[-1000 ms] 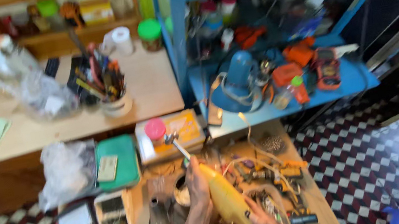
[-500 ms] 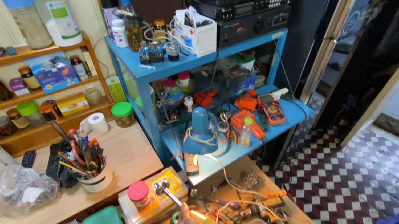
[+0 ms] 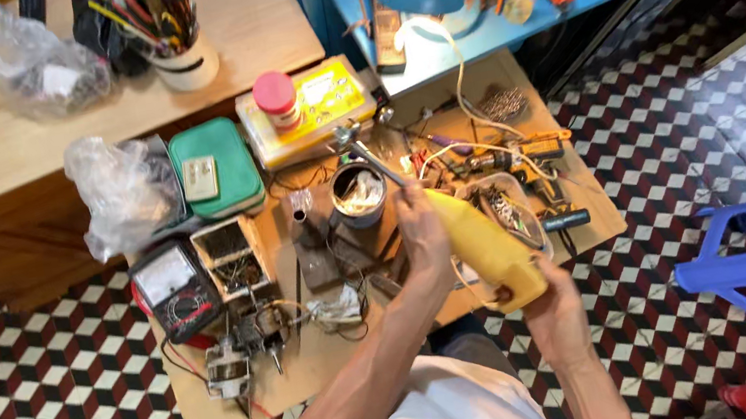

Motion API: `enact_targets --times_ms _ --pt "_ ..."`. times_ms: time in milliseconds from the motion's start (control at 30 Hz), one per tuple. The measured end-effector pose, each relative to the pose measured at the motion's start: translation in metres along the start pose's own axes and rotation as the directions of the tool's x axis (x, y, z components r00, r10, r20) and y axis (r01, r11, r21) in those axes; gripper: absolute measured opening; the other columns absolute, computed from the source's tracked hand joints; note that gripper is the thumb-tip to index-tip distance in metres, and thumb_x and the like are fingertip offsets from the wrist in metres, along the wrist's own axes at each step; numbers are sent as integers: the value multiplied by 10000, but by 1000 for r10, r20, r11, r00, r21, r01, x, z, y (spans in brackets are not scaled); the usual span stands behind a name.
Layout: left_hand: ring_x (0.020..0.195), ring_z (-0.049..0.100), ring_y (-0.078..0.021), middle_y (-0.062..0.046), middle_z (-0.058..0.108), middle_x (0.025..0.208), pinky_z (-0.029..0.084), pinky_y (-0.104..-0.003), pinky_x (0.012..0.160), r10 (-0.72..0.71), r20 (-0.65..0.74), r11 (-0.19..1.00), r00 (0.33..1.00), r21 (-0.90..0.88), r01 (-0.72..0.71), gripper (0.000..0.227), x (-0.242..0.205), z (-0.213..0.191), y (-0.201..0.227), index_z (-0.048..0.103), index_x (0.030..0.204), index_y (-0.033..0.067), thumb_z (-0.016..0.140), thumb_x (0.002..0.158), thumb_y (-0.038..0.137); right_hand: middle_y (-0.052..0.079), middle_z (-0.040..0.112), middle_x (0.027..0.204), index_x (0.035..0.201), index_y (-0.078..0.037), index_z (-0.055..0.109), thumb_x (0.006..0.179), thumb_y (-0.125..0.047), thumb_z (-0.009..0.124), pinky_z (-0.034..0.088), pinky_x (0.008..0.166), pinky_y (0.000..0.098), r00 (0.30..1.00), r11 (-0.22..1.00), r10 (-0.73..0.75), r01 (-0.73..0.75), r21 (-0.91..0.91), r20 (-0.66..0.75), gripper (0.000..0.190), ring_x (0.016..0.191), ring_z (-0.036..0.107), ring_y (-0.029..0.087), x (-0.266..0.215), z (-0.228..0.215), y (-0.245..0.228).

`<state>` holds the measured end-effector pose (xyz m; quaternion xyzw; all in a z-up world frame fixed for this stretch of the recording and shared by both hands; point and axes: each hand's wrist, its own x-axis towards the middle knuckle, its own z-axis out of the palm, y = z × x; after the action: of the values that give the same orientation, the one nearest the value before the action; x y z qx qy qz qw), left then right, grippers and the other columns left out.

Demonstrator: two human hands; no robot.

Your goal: The person holds a yellow immersion blender and repeatedly presses its power switch while manipulating the cord and plug. They plug the device into a wall socket, then unplug it, and continue to handle the cord and switch throughout the clip.

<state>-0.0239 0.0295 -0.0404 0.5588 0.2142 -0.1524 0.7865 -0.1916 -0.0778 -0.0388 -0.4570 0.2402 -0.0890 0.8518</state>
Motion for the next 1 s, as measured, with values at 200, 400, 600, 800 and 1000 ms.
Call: enact_targets --times_ms 200,400,600,800,1000 --pt "840 627 -162 -90 671 962 516 -330 721 103 214 990 971 70 -120 419 -66 -3 8 627 1176 62 520 1037 442 121 686 1027 1140 -39 629 1014 -390 439 503 721 437 977 986 118 -94 138 -176 419 817 616 260 18 -46 0" --pt "750 624 -149 -82 656 844 516 -332 646 51 325 986 944 134 -100 328 -81 3 8 636 1085 53 564 1050 371 107 673 975 1078 -64 625 986 -380 438 473 663 411 948 980 180 -150 128 -262 379 730 570 239 24 -72 6" --pt "764 618 -140 -50 661 848 518 -324 664 -9 302 988 953 147 -38 318 -69 7 2 645 1101 76 555 1036 375 100 678 999 1066 -70 615 980 -367 449 468 669 407 942 977 194 -161 140 -275 352 765 577 233 33 -71 7" --pt "799 647 -159 -62 668 898 563 -355 667 -149 194 971 970 212 107 368 -46 7 -4 629 1114 115 487 1011 438 111 684 1070 1111 -44 623 1009 -353 477 463 692 398 957 968 221 -191 165 -188 357 844 589 230 34 -64 -5" --pt "842 702 -218 -136 730 990 590 -340 757 -146 207 977 967 -126 174 441 6 2 -40 573 1174 31 407 1065 425 153 662 1176 1316 41 578 998 -348 498 514 841 448 944 940 319 -327 -96 -88 509 1001 615 261 22 -30 -51"
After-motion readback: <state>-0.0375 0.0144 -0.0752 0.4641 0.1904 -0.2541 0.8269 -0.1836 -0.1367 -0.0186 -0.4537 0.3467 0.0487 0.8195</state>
